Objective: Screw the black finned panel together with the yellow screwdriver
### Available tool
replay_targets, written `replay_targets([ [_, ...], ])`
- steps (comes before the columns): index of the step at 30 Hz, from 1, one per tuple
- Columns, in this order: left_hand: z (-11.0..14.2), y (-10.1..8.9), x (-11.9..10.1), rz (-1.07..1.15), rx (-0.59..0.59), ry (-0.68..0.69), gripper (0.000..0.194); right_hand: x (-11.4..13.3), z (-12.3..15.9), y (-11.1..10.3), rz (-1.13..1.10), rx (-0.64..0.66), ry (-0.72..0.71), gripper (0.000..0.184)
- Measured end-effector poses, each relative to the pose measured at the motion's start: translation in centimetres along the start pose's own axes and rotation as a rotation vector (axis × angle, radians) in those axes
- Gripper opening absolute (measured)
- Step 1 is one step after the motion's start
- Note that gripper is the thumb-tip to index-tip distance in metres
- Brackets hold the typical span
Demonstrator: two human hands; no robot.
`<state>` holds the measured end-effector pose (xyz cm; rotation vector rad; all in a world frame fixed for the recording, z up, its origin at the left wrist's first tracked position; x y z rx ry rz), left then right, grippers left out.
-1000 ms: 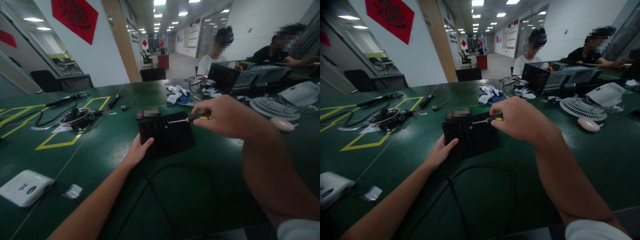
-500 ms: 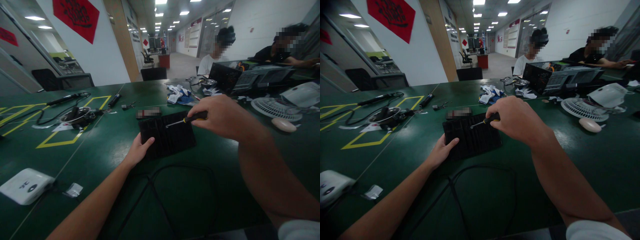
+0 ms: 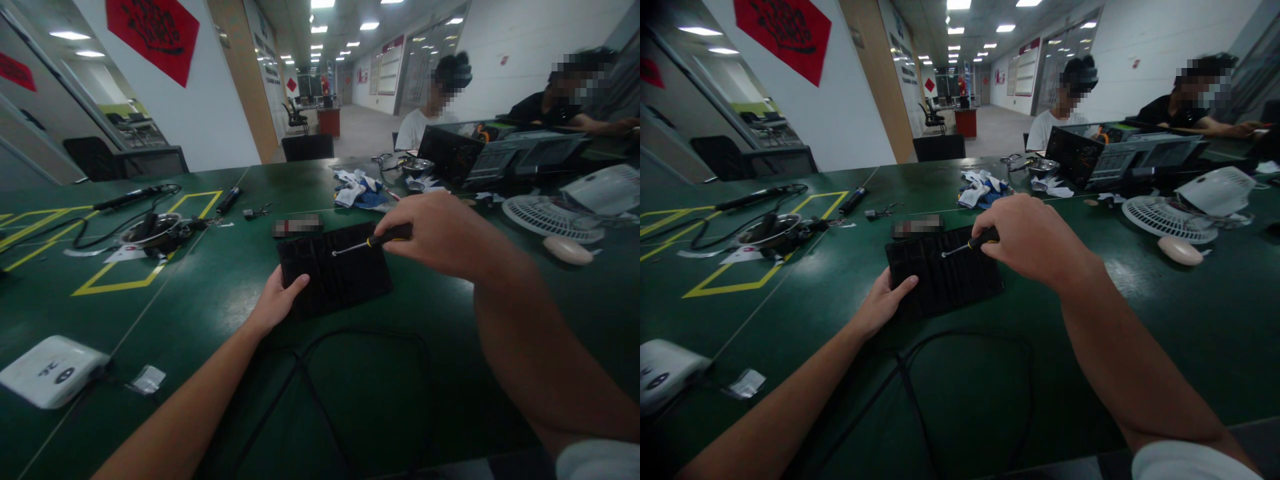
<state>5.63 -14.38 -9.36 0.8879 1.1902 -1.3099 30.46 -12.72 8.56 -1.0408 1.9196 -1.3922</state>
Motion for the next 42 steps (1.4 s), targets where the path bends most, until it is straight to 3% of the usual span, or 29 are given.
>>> replay_targets([
  [8,0.2,0.1,-0.2,-0.017,-0.001,-0.008,0.055,0.2,0.4,0.2,0.028,0.032,0.118,0.030],
  [15,-0.1,0.0,0.1,0.011,0.002,-0.010,0.059,-0.2,0.8,1.7,0.052,0.185,0.191,0.045],
  [19,-0.1,0.0,0.4,0.032,0.007,-0.030,0.062,-0.7,1.2,1.6,-0.023,0.162,0.162,0.037],
  [24,0.0,0.1,0.3,0.033,0.015,-0.029,0.060,-1.0,1.6,0.1,0.045,0.108,0.104,0.025],
  [32,0.1,0.1,0.0,0.020,0.015,-0.023,0.058,-0.7,1.3,-1.0,0.061,0.016,0.094,0.029],
  [42,0.1,0.1,0.0,0.015,0.017,-0.022,0.057,-0.5,1.1,-0.8,-0.017,0.013,0.083,0.028],
])
Point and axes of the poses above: each hand's wrist, its own z-axis away from the middle knuckle, its own y-axis out of the palm, x = y × z, the point moved 9 cm from there along -z, towards the middle knuckle, and after that the axes turned 15 degrees about -y, right-handed, at the moved point
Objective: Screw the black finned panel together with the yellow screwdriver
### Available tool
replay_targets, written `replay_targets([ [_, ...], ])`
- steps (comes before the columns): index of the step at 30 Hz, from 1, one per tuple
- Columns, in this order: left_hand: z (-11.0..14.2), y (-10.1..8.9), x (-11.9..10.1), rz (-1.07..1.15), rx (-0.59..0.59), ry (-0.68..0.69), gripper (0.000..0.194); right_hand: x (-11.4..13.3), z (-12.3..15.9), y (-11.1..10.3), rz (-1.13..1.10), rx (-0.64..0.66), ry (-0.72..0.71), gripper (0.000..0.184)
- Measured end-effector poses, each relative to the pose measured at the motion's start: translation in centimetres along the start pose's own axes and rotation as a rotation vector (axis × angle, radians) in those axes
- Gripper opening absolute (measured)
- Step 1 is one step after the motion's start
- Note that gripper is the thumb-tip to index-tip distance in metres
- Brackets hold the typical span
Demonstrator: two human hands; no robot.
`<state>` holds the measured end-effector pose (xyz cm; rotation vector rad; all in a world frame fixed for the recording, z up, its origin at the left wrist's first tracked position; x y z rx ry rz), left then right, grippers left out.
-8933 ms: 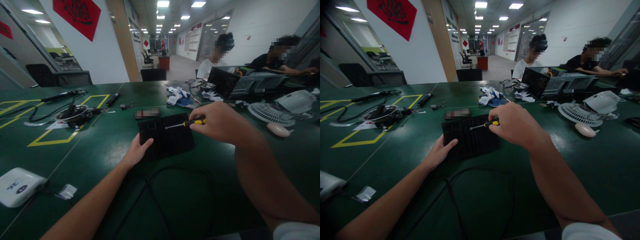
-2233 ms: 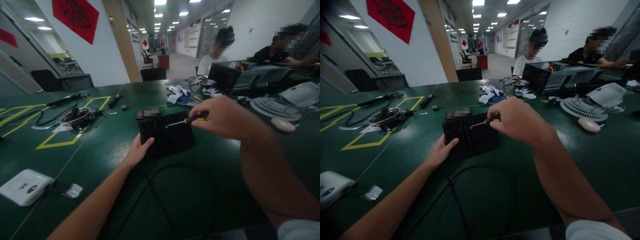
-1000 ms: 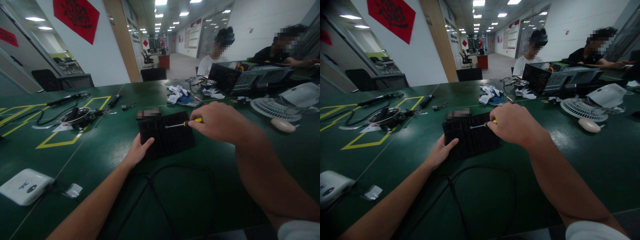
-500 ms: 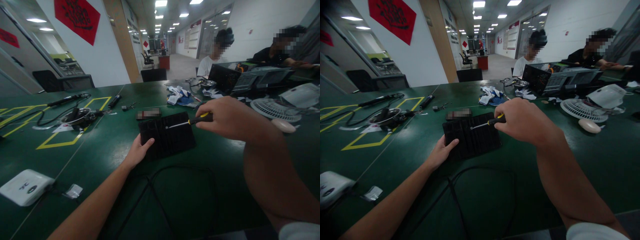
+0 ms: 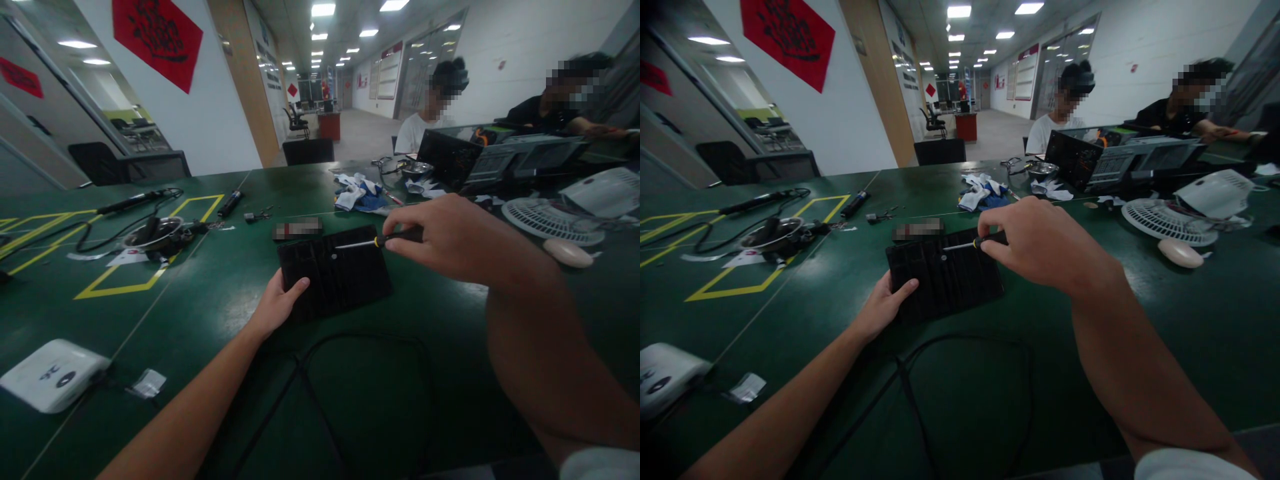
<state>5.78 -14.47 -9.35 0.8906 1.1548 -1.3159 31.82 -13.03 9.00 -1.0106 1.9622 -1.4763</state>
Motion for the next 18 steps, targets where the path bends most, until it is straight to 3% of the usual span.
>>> replay_targets([
  [8,-0.08,-0.13,0.15,-0.007,-0.022,-0.006,0.058,1.05,-0.20,-0.29,0.030,-0.034,-0.137,0.020],
  [18,0.11,-0.09,0.01,-0.016,-0.016,-0.016,0.058,0.61,-0.45,-0.29,0.067,-0.067,-0.082,0.026],
])
Point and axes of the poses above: each hand's wrist, its own z-axis away from the middle knuckle, its own y-axis out of the palm, x = y × z, the point moved 9 cm from there along -z, towards the middle knuckle, and after that the axes turned 15 degrees about -y, right-handed, at the moved point
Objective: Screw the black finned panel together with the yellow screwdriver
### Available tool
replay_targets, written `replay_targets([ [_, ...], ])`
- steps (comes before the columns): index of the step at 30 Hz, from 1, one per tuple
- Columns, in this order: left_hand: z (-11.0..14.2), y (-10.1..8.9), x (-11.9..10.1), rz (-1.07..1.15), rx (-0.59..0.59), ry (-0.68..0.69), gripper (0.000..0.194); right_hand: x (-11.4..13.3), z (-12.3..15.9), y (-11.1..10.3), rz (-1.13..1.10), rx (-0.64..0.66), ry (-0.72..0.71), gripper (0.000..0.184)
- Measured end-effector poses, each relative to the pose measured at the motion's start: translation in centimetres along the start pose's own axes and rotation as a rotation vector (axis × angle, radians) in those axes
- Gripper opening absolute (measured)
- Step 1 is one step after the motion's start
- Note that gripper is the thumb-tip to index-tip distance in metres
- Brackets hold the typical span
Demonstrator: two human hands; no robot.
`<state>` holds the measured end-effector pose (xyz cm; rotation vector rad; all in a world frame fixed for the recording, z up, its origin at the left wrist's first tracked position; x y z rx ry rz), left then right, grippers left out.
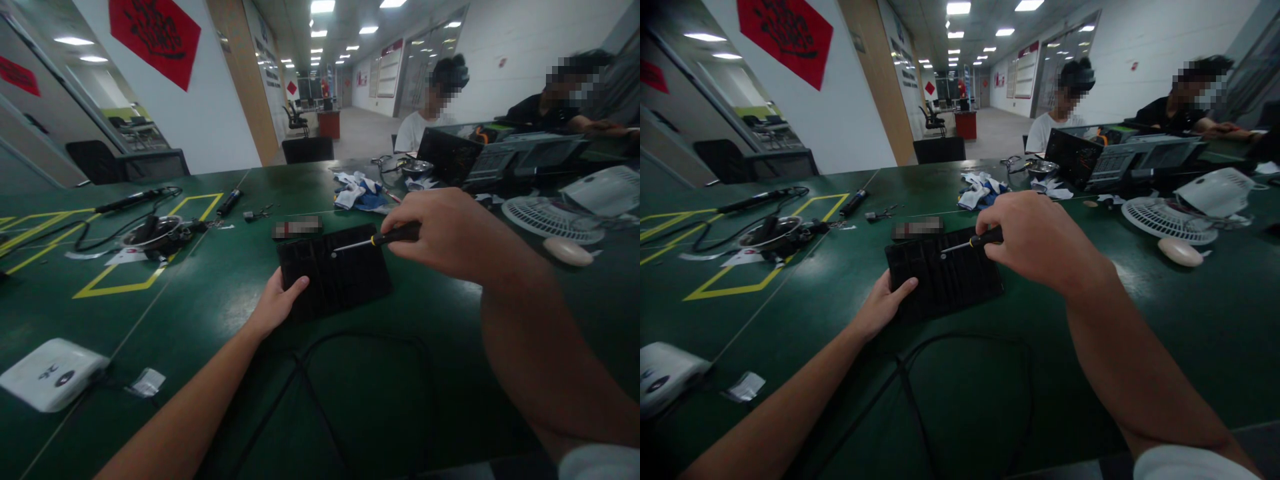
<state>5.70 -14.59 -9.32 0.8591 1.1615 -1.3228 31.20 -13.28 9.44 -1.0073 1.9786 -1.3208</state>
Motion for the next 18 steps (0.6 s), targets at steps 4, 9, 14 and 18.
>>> replay_targets([
  [4,0.1,0.0,-0.1,-0.003,-0.006,0.002,0.057,0.4,-0.3,0.3,0.000,0.018,-0.009,0.026],
  [9,-0.2,-0.1,0.0,0.012,-0.003,0.015,0.056,1.1,-0.6,0.6,0.050,0.037,-0.019,0.025],
  [14,-0.3,0.0,0.1,0.011,0.008,0.023,0.059,1.2,-0.6,0.6,0.043,0.025,-0.013,0.024],
  [18,-0.3,0.1,0.1,0.021,0.019,0.020,0.059,1.1,-0.6,0.5,0.059,0.023,-0.016,0.024],
])
Point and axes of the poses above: each hand's wrist, its own z-axis away from the middle knuckle, its own y-axis out of the palm, x = y × z, the point moved 9 cm from there along -z, towards the middle knuckle, and after that the axes turned 15 degrees about -y, right-handed, at the moved point
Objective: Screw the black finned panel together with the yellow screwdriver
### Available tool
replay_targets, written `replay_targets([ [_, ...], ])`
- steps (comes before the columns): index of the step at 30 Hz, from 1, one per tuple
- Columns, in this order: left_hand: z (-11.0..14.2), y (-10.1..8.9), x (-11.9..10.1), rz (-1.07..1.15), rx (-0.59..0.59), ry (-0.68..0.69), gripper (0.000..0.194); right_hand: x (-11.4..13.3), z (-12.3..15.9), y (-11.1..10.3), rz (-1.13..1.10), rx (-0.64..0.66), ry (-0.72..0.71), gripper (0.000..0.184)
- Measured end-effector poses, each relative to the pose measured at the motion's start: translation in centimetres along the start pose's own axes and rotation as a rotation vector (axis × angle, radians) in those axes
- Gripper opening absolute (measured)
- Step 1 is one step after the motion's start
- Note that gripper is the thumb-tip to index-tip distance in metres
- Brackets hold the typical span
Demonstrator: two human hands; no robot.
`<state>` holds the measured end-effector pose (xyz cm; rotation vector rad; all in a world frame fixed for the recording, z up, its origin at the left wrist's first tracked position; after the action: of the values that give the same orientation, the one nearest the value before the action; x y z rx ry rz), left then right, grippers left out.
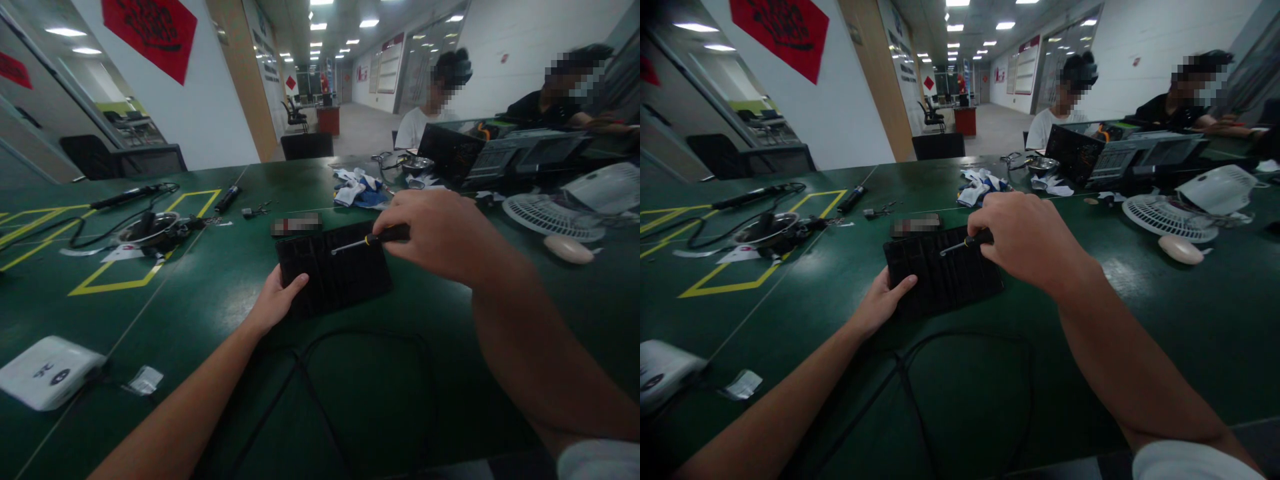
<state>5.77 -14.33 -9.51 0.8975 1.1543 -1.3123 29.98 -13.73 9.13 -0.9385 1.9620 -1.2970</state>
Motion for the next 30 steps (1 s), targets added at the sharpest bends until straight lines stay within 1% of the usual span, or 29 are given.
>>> replay_targets([
  [9,0.0,0.0,-0.1,-0.023,-0.006,0.016,0.057,-0.1,0.0,0.3,0.007,0.006,0.011,0.025],
  [14,0.0,0.0,-0.2,-0.012,-0.007,0.018,0.056,-0.4,0.1,0.5,0.009,0.063,0.057,0.030],
  [20,0.2,0.1,-0.3,-0.016,-0.003,0.019,0.057,-0.9,0.4,0.6,-0.016,0.077,0.144,0.029],
  [25,0.1,0.1,-0.3,-0.019,-0.005,0.022,0.056,-1.2,0.8,1.2,-0.002,0.163,0.209,0.035],
  [28,0.1,0.0,-0.2,-0.016,-0.006,0.017,0.057,-1.1,0.9,1.8,0.002,0.219,0.198,0.038],
  [30,0.0,0.0,-0.2,-0.009,-0.003,0.011,0.058,-1.1,0.9,2.1,-0.024,0.228,0.165,0.040],
])
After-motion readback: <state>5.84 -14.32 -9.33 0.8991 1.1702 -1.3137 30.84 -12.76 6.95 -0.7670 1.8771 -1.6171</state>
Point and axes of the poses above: each hand's wrist, its own z-axis away from the middle knuckle, its own y-axis out of the palm, x = y × z, the point moved 9 cm from there along -z, towards the middle knuckle, and after that the axes turned 15 degrees about -y, right-handed, at the moved point
